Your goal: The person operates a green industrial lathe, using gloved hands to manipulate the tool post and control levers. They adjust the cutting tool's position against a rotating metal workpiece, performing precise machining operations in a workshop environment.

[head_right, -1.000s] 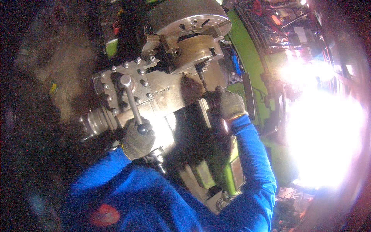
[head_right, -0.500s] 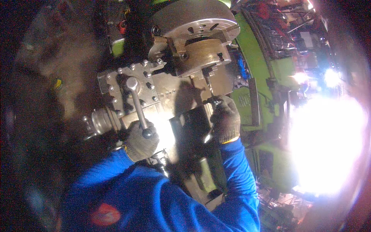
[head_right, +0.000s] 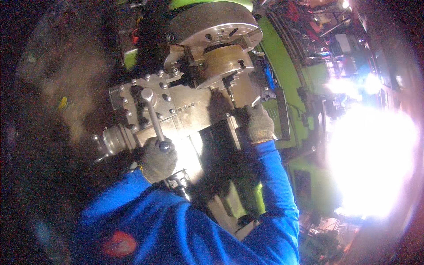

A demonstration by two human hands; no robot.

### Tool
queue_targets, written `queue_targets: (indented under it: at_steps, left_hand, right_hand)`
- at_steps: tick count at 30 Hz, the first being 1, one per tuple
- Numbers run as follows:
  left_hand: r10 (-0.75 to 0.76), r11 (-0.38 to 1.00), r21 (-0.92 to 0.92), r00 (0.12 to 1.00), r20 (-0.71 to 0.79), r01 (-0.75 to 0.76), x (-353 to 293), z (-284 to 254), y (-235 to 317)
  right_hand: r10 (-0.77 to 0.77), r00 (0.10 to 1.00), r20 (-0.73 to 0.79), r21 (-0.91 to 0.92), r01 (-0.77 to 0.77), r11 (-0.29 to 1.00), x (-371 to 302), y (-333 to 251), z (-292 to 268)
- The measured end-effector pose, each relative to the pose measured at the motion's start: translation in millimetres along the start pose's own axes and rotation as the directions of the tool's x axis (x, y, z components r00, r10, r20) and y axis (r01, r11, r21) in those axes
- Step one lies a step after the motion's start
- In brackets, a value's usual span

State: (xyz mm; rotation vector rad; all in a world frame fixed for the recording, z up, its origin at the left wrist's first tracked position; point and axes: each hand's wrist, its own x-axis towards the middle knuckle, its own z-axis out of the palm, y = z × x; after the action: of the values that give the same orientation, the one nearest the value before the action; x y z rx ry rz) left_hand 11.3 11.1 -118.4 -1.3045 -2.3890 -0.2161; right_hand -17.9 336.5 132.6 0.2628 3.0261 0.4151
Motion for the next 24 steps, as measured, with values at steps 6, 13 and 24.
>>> queue_targets:
  at_steps: [6,13,24]
  left_hand:
    - [-0.208,0.89,-0.405,0.977,0.043,0.208,32,-97,-14]
    - [-0.185,0.902,-0.383,0.98,0.079,0.201,29,-96,-16]
    - [-0.211,0.874,-0.436,0.976,0.051,0.212,30,-86,-13]
  right_hand:
    - [-0.122,0.992,0.022,-0.138,0.124,0.983,13,2,-1]
    - [-0.083,0.996,0.034,-0.131,0.087,0.988,13,-1,7]
    - [0.25,0.968,-0.018,0.072,-0.248,0.966,9,-20,28]
